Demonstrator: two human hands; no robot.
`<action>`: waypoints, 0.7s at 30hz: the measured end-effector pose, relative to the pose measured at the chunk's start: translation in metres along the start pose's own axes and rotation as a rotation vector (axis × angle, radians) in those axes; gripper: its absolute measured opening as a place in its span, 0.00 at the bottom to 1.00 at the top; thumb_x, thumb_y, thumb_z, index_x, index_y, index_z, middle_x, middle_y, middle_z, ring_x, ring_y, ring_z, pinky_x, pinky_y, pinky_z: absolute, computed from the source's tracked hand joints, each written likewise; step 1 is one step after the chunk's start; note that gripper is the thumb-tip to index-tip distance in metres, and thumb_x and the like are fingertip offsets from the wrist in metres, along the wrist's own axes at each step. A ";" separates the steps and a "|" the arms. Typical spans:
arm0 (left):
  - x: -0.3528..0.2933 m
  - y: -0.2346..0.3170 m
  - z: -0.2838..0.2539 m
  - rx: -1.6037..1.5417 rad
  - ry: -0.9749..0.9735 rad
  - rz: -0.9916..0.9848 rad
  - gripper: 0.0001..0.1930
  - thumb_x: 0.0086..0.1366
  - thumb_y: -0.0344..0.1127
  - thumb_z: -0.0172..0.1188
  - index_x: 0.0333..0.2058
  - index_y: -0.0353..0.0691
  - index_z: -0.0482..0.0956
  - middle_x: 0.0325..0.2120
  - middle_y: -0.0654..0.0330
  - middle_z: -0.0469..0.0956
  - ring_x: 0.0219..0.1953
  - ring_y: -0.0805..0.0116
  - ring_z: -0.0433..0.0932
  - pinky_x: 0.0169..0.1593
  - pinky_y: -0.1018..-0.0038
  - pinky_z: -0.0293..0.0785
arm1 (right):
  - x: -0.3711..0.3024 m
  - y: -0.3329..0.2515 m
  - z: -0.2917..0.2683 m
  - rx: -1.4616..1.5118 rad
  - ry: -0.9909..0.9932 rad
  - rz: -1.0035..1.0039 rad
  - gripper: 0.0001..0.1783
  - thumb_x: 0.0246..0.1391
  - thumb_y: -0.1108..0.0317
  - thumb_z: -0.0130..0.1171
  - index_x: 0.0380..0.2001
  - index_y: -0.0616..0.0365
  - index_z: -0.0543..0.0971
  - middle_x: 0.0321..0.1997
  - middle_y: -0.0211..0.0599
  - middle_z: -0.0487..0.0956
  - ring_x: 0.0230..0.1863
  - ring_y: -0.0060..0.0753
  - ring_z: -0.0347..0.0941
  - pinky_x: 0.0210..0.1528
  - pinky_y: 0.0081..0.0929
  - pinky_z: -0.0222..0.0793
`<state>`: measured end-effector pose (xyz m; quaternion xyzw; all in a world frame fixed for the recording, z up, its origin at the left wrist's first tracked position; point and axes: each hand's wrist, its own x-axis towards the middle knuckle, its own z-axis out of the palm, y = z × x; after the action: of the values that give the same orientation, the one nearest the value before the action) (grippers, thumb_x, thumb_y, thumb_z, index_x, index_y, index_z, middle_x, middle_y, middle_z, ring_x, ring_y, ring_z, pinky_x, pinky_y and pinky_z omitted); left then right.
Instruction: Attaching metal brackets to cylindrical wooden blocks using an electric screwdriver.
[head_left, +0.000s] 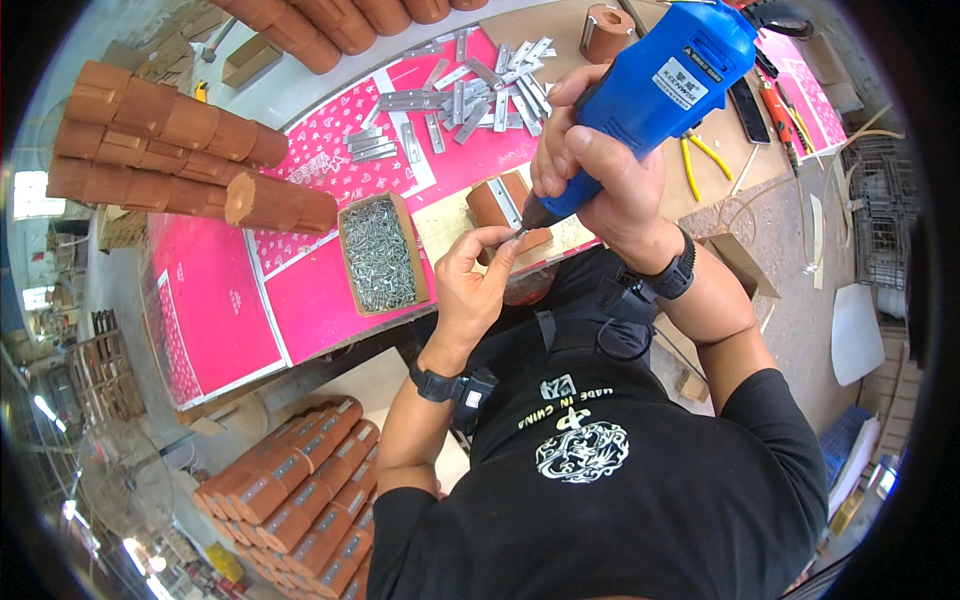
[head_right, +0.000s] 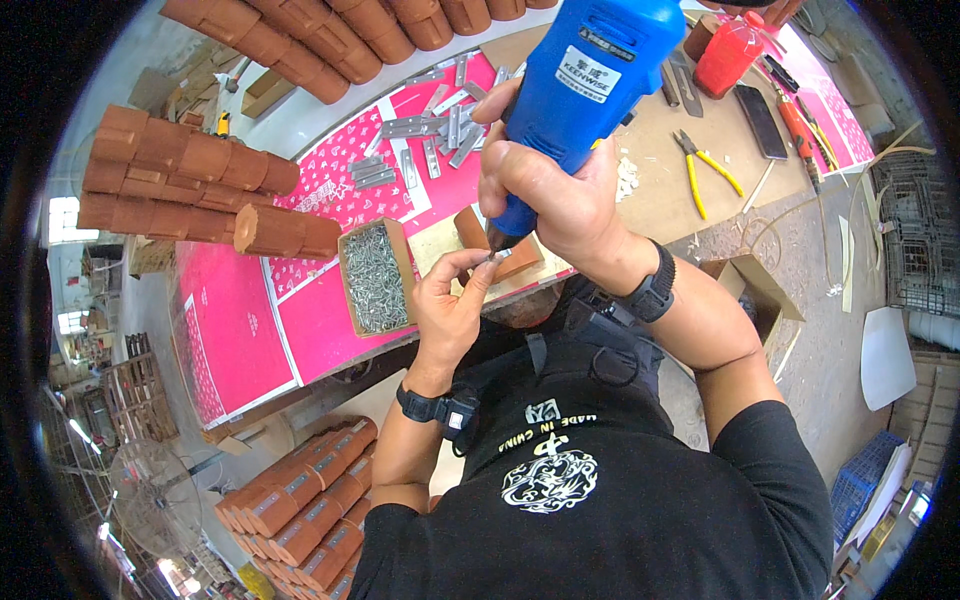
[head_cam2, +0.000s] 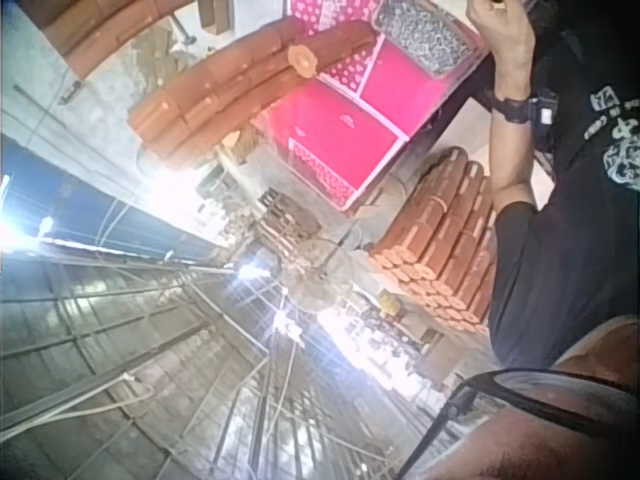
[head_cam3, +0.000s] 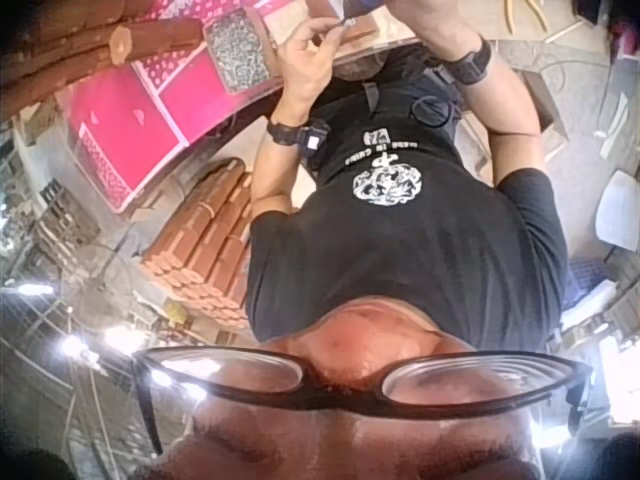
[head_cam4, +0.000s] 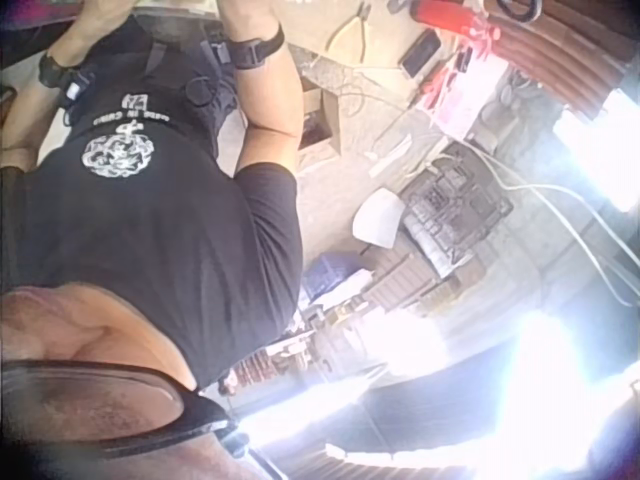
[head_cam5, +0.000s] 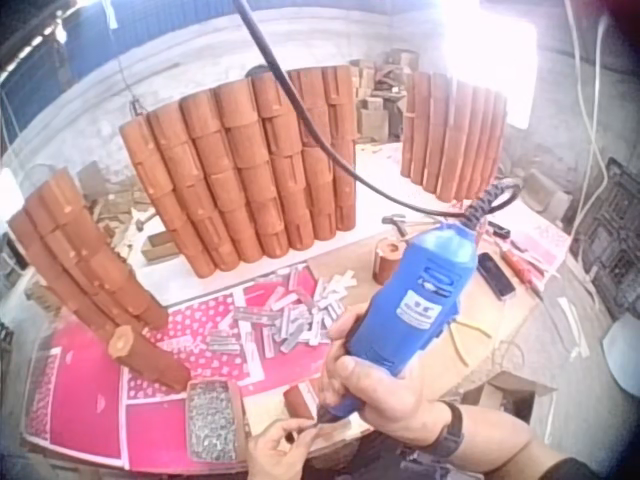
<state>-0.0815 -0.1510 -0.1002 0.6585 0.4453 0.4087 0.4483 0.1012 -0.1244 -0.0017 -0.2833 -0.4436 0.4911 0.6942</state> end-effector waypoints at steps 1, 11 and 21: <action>0.000 0.000 0.000 0.003 -0.009 0.002 0.07 0.64 0.31 0.66 0.37 0.34 0.83 0.30 0.64 0.83 0.30 0.79 0.75 0.36 0.79 0.71 | 0.000 -0.001 0.000 -0.016 -0.016 0.009 0.19 0.55 0.69 0.56 0.48 0.63 0.67 0.21 0.36 0.69 0.19 0.28 0.69 0.26 0.29 0.70; 0.017 -0.006 0.007 0.217 0.086 0.258 0.07 0.58 0.28 0.68 0.36 0.39 0.85 0.42 0.57 0.81 0.48 0.62 0.76 0.54 0.68 0.70 | 0.000 0.012 -0.001 -0.101 -0.029 0.022 0.19 0.55 0.74 0.55 0.49 0.65 0.68 0.24 0.36 0.72 0.21 0.27 0.71 0.27 0.26 0.70; 0.019 -0.025 0.021 0.177 0.117 0.111 0.07 0.56 0.30 0.70 0.34 0.39 0.85 0.57 0.49 0.71 0.61 0.53 0.66 0.64 0.59 0.61 | 0.003 0.037 -0.002 -0.190 -0.074 -0.010 0.17 0.55 0.76 0.55 0.48 0.64 0.68 0.27 0.34 0.74 0.23 0.23 0.72 0.28 0.23 0.69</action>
<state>-0.0620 -0.1328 -0.1267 0.6942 0.4680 0.4297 0.3382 0.0876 -0.1082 -0.0324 -0.3271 -0.5151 0.4534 0.6497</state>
